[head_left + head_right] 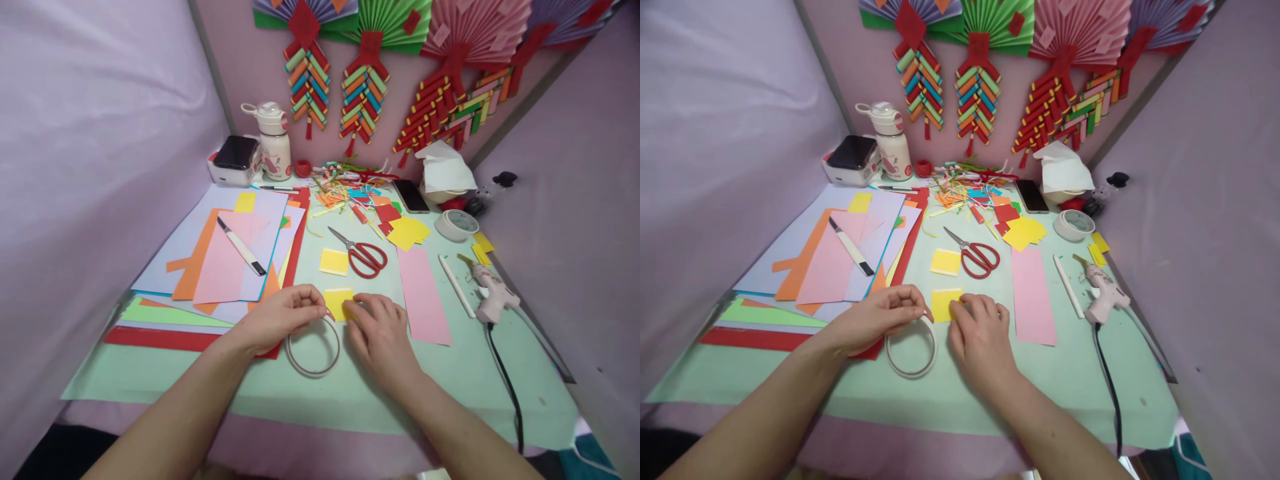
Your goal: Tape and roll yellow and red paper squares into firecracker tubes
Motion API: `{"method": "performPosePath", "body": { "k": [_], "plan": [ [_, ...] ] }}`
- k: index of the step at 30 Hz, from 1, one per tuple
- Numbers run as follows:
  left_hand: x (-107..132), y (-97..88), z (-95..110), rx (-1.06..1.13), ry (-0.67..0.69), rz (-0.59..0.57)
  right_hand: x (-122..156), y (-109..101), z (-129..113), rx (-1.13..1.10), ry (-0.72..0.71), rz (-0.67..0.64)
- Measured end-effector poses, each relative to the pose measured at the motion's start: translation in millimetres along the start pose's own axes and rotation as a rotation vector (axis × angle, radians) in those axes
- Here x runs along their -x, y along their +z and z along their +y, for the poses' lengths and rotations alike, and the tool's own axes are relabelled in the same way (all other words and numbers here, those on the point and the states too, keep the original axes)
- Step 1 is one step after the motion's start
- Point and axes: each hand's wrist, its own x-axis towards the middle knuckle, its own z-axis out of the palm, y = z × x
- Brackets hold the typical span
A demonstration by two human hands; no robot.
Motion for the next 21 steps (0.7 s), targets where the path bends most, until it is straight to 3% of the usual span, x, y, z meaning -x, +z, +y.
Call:
{"method": "performPosePath", "body": {
  "k": [3,8,15,21],
  "plan": [
    [0,10.3,-4,-0.078,0.028,0.050,-2,-3,0,-0.230,0.106,0.013],
    [-2,19.0,-11,-0.210,0.066,0.057,-7,-8,-5,-0.478,0.213,-0.086],
    [-2,21.8,-14,-0.312,0.081,0.022,-8,-5,-10,-0.543,0.229,-0.129],
    [-3,13.4,-9,-0.489,0.016,0.029,-8,-7,-4,-0.492,0.229,-0.112]
  ]
}}
